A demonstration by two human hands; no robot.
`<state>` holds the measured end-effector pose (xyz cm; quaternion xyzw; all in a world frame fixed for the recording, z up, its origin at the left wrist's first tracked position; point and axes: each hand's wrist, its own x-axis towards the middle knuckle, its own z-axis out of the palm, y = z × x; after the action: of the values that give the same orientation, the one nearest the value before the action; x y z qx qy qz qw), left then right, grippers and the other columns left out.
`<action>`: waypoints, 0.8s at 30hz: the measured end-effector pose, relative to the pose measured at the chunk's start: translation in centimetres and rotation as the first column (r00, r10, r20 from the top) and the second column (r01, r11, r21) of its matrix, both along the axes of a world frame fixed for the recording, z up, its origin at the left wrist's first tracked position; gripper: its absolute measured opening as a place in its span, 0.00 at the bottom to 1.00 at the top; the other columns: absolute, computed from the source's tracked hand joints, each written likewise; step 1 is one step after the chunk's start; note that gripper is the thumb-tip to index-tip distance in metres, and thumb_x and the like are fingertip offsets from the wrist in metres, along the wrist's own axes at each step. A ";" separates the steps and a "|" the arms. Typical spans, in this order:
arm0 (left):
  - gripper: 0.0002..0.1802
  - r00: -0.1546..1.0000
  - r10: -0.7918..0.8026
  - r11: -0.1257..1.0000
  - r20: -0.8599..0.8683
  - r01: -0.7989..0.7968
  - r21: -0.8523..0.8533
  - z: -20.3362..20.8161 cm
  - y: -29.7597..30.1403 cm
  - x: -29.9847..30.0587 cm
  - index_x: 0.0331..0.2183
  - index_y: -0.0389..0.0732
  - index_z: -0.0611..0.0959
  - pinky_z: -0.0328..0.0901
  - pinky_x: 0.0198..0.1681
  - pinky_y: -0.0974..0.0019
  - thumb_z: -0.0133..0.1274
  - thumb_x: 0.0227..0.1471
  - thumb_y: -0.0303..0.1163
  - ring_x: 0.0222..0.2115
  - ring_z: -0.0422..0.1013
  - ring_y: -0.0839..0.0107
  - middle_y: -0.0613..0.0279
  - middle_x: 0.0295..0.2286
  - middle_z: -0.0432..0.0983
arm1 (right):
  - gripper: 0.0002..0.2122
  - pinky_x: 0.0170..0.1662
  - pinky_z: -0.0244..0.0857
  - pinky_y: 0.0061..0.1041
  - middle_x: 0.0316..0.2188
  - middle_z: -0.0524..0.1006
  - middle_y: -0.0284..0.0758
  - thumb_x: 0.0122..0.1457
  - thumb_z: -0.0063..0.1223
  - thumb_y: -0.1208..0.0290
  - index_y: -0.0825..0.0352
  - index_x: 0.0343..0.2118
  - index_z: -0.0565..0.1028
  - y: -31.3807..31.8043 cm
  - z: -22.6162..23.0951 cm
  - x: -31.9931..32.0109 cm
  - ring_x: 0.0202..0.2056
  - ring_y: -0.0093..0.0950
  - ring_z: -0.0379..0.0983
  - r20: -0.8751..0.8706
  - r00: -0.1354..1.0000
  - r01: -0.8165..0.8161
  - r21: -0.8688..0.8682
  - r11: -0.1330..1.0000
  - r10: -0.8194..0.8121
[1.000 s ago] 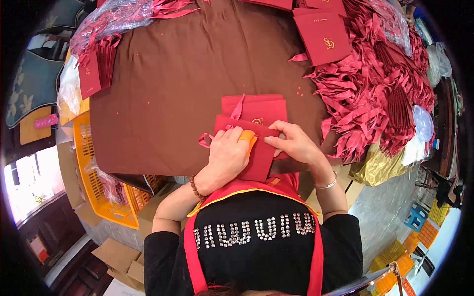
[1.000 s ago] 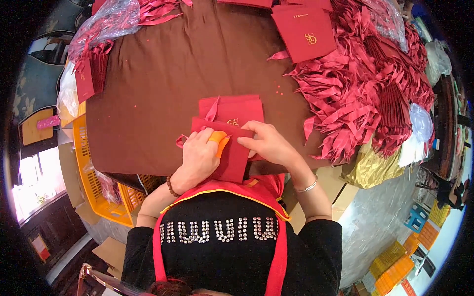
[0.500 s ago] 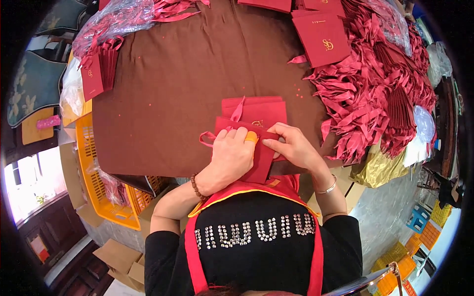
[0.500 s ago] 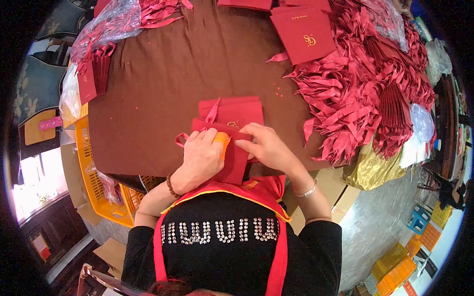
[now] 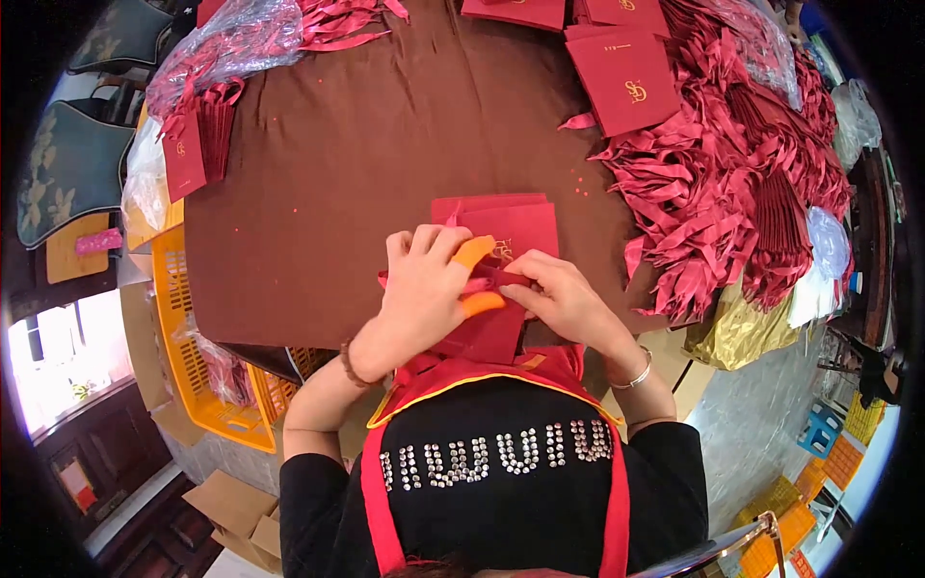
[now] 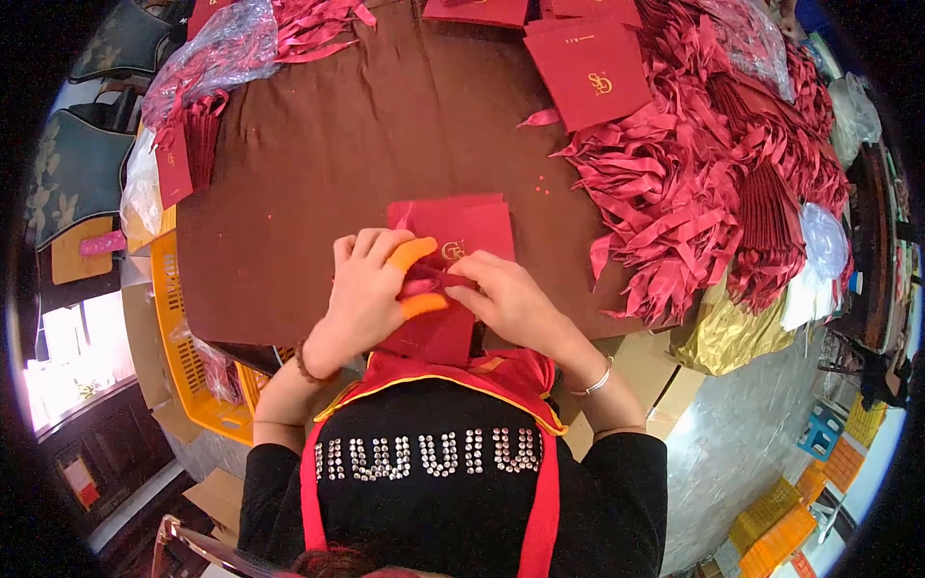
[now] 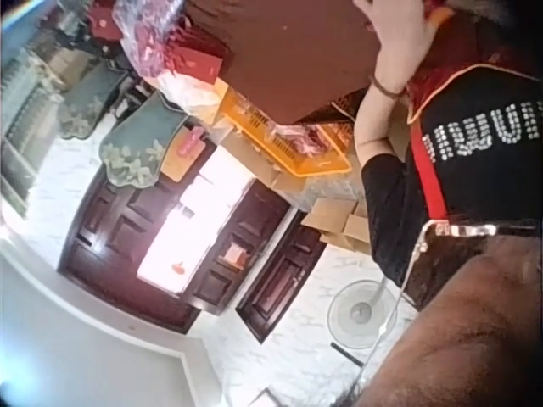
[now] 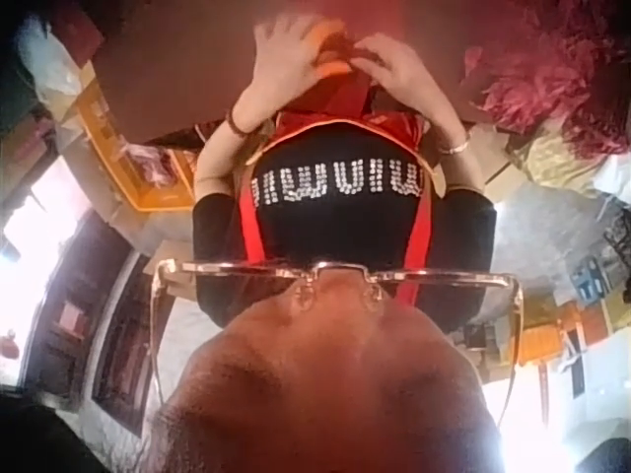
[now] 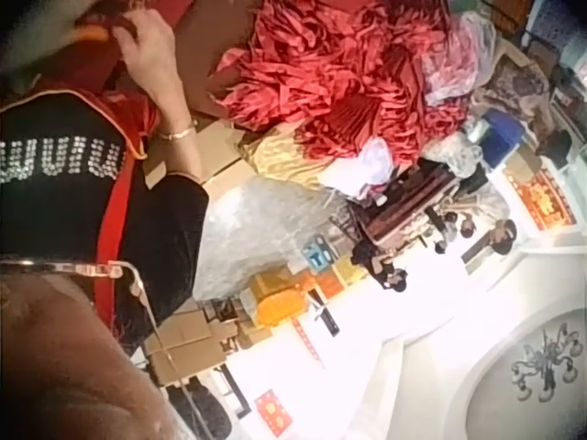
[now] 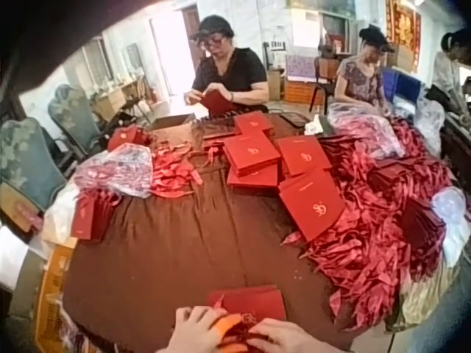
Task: The person attaches ribbon handles to paper gift bags by hand, folds them flat, and stacks the assembled bags together.
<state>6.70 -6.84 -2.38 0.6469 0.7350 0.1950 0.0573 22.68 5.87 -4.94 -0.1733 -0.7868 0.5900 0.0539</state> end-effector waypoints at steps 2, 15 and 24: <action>0.17 0.951 -0.057 0.993 0.304 0.087 -0.085 1.0 0.2 -1.1 0.38 0.41 0.80 0.59 0.39 0.64 0.58 0.44 0.37 0.34 0.68 0.65 0.61 0.31 0.74 | 0.10 0.32 0.63 0.30 0.28 0.71 0.41 0.53 0.53 0.70 0.71 0.34 0.72 -0.1 0.0 0.0 0.29 0.37 0.69 -0.050 0.999 -0.010 0.064 0.998 0.013; 0.09 0.713 0.009 0.773 0.702 0.440 -0.456 0.5 4.3 -5.8 0.31 0.33 0.80 0.65 0.31 0.68 0.51 0.48 0.28 0.24 0.71 0.71 0.53 0.23 0.77 | 0.12 0.25 0.62 0.27 0.25 0.71 0.37 0.49 0.60 0.65 0.70 0.28 0.73 -2.7 1.2 -0.8 0.21 0.30 0.68 -0.065 0.991 0.130 0.309 0.942 -0.115; 0.11 0.605 0.093 0.563 0.791 0.623 -0.543 0.4 5.7 -5.8 0.32 0.33 0.81 0.60 0.25 0.73 0.52 0.46 0.31 0.21 0.65 0.81 0.67 0.19 0.73 | 0.09 0.27 0.63 0.29 0.25 0.71 0.39 0.50 0.58 0.71 0.70 0.30 0.72 -2.8 1.2 -0.8 0.24 0.35 0.69 -0.122 0.985 0.148 0.237 0.960 -0.121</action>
<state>0.87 -1.11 -1.95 0.5257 0.5273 0.0885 0.6616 21.87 3.06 -3.78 -0.1869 -0.8361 0.4915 0.1565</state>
